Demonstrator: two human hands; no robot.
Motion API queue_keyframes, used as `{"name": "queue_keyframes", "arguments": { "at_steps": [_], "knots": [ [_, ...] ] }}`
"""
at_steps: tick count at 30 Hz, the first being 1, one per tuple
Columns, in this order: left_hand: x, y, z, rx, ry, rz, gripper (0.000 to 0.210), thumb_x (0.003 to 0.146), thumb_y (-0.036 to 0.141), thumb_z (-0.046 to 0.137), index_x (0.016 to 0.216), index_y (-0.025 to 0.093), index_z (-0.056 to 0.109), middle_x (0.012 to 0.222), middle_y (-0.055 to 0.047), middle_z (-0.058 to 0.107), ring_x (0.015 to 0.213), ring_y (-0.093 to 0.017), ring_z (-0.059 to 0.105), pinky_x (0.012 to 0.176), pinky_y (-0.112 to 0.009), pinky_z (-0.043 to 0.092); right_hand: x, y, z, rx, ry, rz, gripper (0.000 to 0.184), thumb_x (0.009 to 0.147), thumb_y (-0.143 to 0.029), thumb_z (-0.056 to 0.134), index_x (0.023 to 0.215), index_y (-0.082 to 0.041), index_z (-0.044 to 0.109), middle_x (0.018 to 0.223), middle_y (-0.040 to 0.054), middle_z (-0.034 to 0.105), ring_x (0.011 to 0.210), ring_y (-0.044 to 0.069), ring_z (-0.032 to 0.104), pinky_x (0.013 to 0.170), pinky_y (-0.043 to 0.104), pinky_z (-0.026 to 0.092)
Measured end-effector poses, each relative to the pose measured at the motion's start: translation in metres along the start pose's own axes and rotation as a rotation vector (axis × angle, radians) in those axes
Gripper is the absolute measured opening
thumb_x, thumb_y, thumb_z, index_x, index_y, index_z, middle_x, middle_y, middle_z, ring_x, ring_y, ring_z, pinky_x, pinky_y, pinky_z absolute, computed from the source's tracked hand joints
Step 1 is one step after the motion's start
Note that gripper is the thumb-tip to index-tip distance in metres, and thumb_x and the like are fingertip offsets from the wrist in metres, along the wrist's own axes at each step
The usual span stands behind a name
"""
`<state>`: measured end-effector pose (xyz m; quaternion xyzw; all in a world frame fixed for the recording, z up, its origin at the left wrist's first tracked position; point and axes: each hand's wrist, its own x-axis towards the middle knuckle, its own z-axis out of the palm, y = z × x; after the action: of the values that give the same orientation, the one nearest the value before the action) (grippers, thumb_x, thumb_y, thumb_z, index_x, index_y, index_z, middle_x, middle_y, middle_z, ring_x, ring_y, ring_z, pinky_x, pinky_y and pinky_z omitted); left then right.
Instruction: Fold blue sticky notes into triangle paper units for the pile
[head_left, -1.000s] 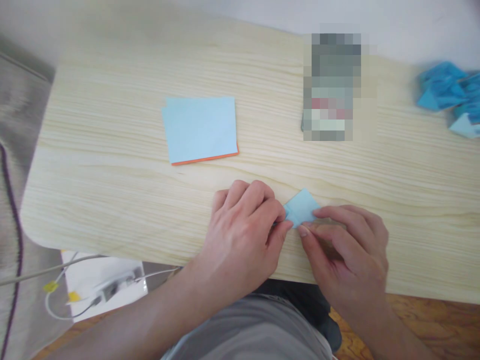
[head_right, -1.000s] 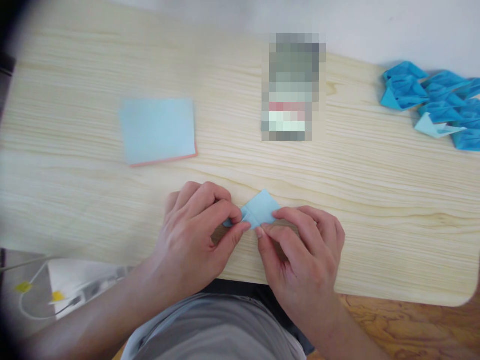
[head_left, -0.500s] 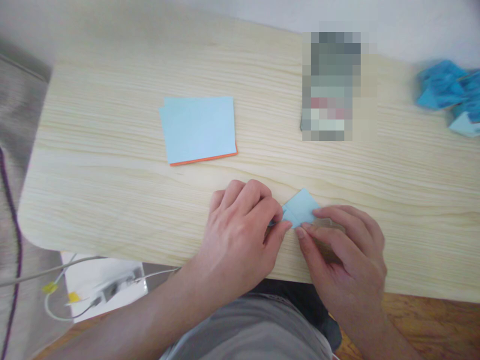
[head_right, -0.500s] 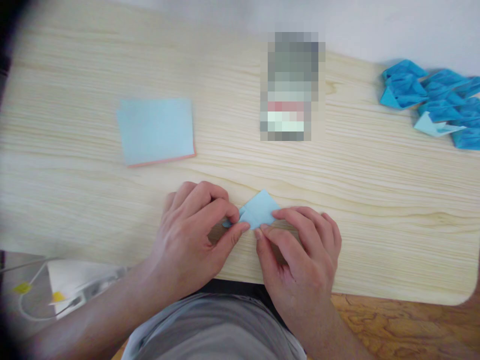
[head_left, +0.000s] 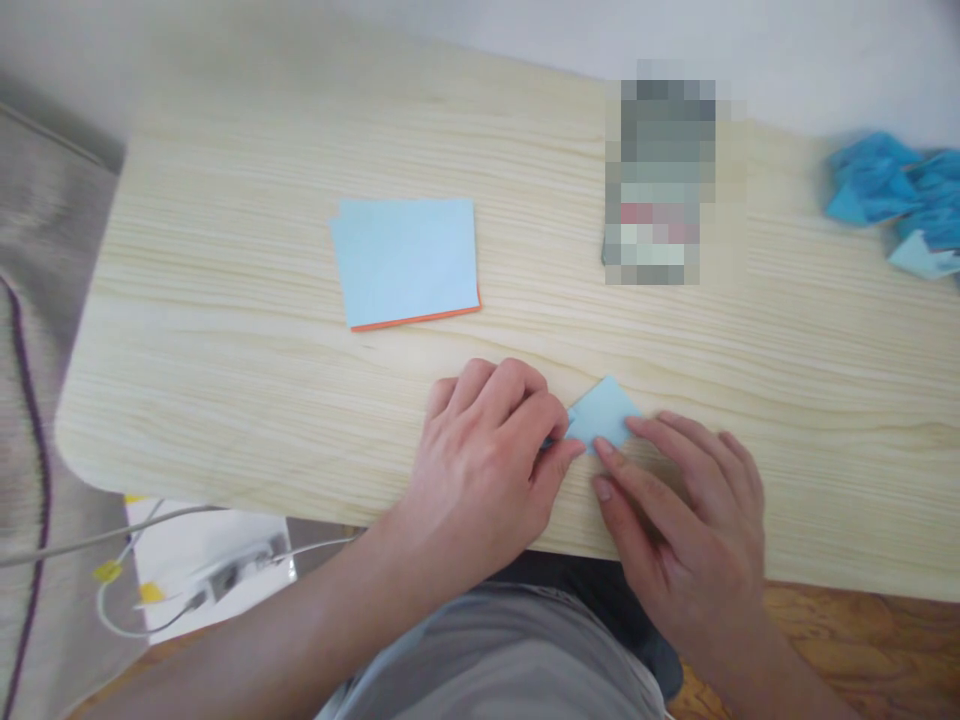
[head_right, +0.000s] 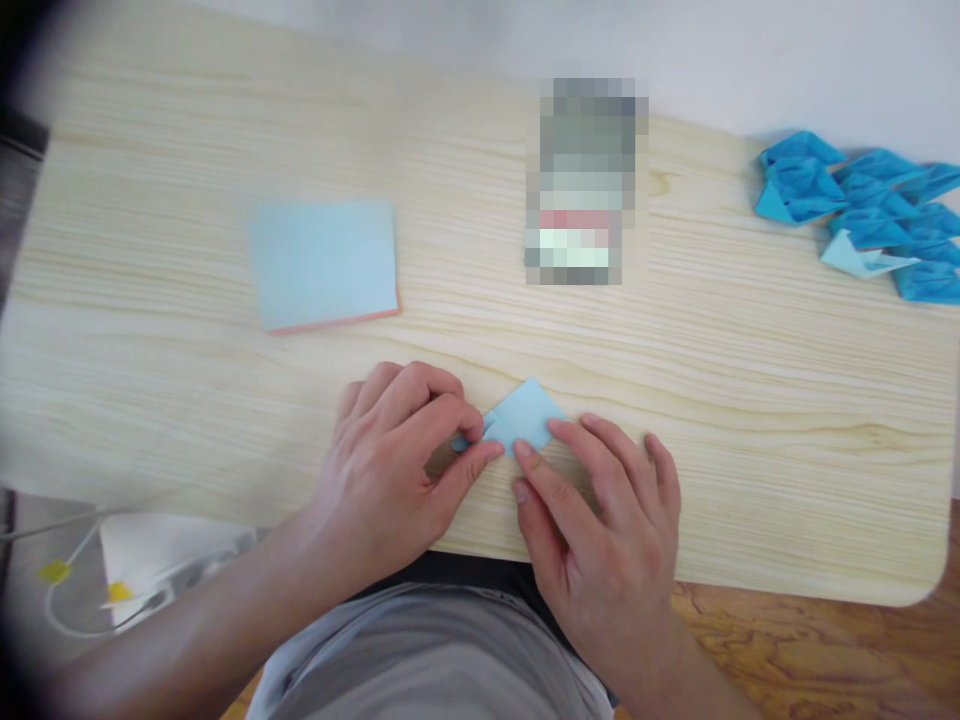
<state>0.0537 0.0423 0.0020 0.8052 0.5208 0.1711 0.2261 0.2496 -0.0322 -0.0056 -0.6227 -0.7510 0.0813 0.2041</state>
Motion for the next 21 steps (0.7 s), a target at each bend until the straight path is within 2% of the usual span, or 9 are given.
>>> {"name": "queue_keyframes", "arguments": {
  "at_steps": [7, 16, 21],
  "knots": [
    [-0.004, -0.005, -0.003, -0.044, -0.011, 0.058, 0.016, 0.095, 0.03, 0.062, 0.109, 0.03, 0.07, 0.109, -0.003, 0.065, 0.101, -0.024, 0.053, 0.088, -0.044, 0.039, -0.006, 0.002, -0.005, -0.088, -0.122, -0.072, 0.047, 0.09, -0.031, 0.07, 0.137, -0.032, 0.062, 0.148, 0.0063, 0.057, 0.138, 0.037, 0.049, 0.116, 0.064, 0.028],
    [-0.015, -0.016, -0.005, -0.029, 0.08, 0.111, 0.024, 0.091, 0.021, 0.066, 0.103, 0.038, 0.078, 0.118, -0.002, 0.065, 0.112, -0.025, 0.052, 0.095, -0.047, 0.037, -0.009, 0.003, -0.009, -0.156, -0.154, -0.114, 0.053, 0.093, -0.038, 0.067, 0.144, -0.033, 0.055, 0.153, 0.0049, 0.053, 0.143, 0.036, 0.043, 0.117, 0.062, 0.026],
    [-0.014, -0.015, -0.009, -0.029, 0.077, 0.12, 0.022, 0.093, 0.024, 0.066, 0.103, 0.038, 0.079, 0.119, -0.003, 0.064, 0.112, -0.026, 0.051, 0.097, -0.048, 0.037, -0.008, 0.001, -0.013, -0.19, -0.182, -0.133, 0.053, 0.093, -0.046, 0.066, 0.144, -0.038, 0.054, 0.153, 0.0052, 0.052, 0.142, 0.037, 0.042, 0.116, 0.064, 0.024]
  ]
}}
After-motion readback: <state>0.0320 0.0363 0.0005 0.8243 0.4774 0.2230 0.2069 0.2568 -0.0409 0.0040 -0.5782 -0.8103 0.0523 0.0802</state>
